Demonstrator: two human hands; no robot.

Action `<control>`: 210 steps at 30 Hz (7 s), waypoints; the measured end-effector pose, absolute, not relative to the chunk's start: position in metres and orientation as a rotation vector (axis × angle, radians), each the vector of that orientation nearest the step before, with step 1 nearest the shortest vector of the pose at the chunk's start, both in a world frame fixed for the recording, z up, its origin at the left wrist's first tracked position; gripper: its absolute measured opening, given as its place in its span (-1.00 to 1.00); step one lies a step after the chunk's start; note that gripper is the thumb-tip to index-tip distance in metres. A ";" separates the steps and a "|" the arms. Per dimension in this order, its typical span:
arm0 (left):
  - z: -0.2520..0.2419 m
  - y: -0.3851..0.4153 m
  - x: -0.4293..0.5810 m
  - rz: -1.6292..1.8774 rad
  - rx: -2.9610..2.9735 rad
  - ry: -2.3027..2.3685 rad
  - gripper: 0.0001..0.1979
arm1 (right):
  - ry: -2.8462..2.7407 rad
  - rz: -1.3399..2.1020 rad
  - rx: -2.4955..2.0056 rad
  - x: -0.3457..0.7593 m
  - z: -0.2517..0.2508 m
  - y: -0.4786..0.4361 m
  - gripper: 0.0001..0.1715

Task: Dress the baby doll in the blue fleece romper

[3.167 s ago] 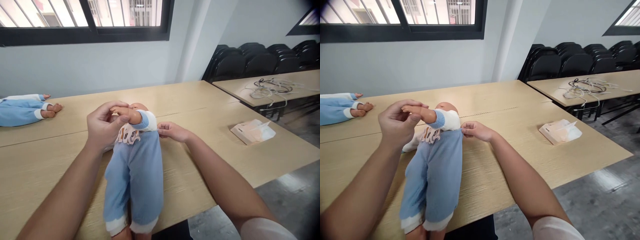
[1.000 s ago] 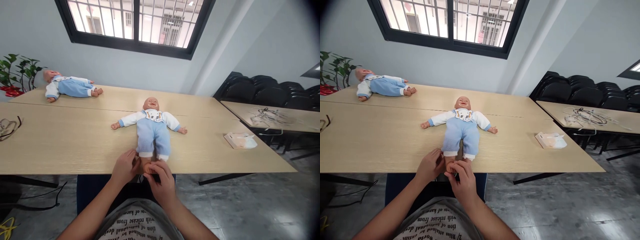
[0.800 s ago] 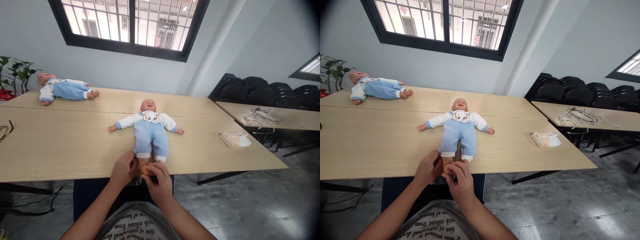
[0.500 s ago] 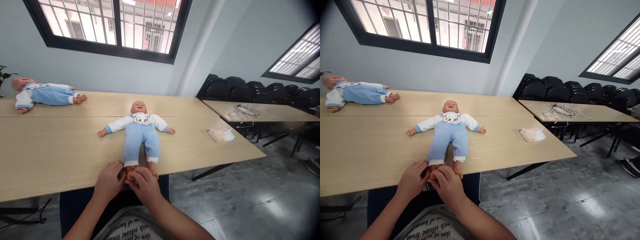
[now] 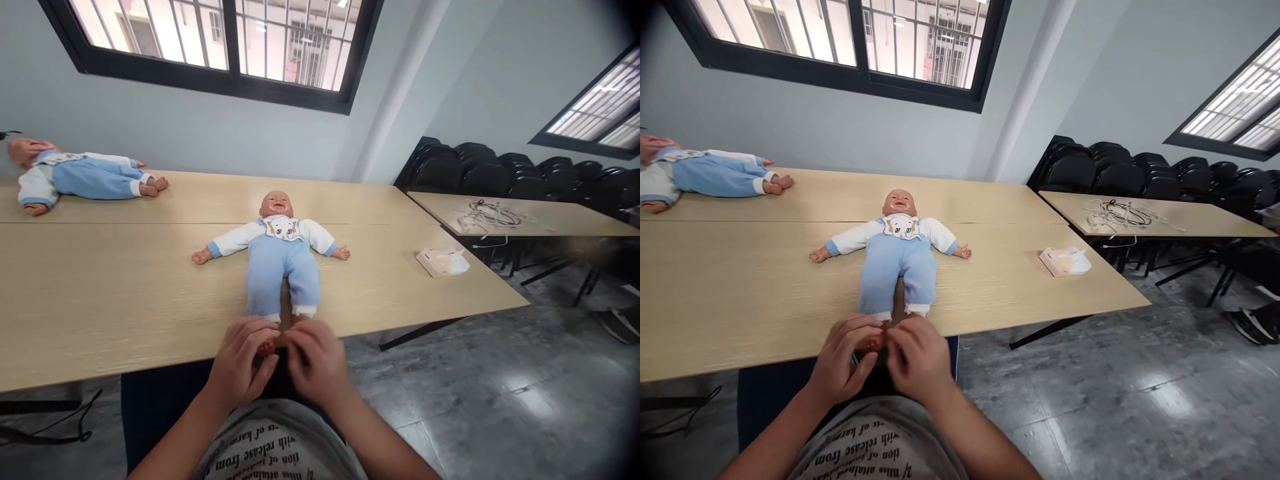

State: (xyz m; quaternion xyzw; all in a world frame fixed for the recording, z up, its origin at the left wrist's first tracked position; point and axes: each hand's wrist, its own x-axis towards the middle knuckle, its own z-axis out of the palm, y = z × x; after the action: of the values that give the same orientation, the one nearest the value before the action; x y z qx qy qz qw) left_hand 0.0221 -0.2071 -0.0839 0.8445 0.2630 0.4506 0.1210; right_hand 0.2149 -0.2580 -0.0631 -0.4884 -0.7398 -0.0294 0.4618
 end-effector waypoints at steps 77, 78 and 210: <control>-0.113 -0.201 0.059 1.344 2.430 0.545 -0.83 | -1.458 0.481 -1.518 0.306 -0.103 -0.058 -0.60; -0.114 -0.201 0.059 1.344 2.430 0.552 -0.83 | -1.479 0.485 -1.505 0.306 -0.104 -0.055 -0.65; -0.124 -0.033 0.016 0.732 1.880 1.267 -0.37 | -2.113 -0.172 -1.758 0.336 -0.090 0.031 -0.33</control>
State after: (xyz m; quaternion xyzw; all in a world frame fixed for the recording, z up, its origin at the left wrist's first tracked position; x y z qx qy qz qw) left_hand 0.0164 -0.0332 -0.1242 0.7328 0.4939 0.2856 0.3707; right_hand 0.3362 0.0315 -0.0896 -0.6264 -0.7528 -0.0613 0.1927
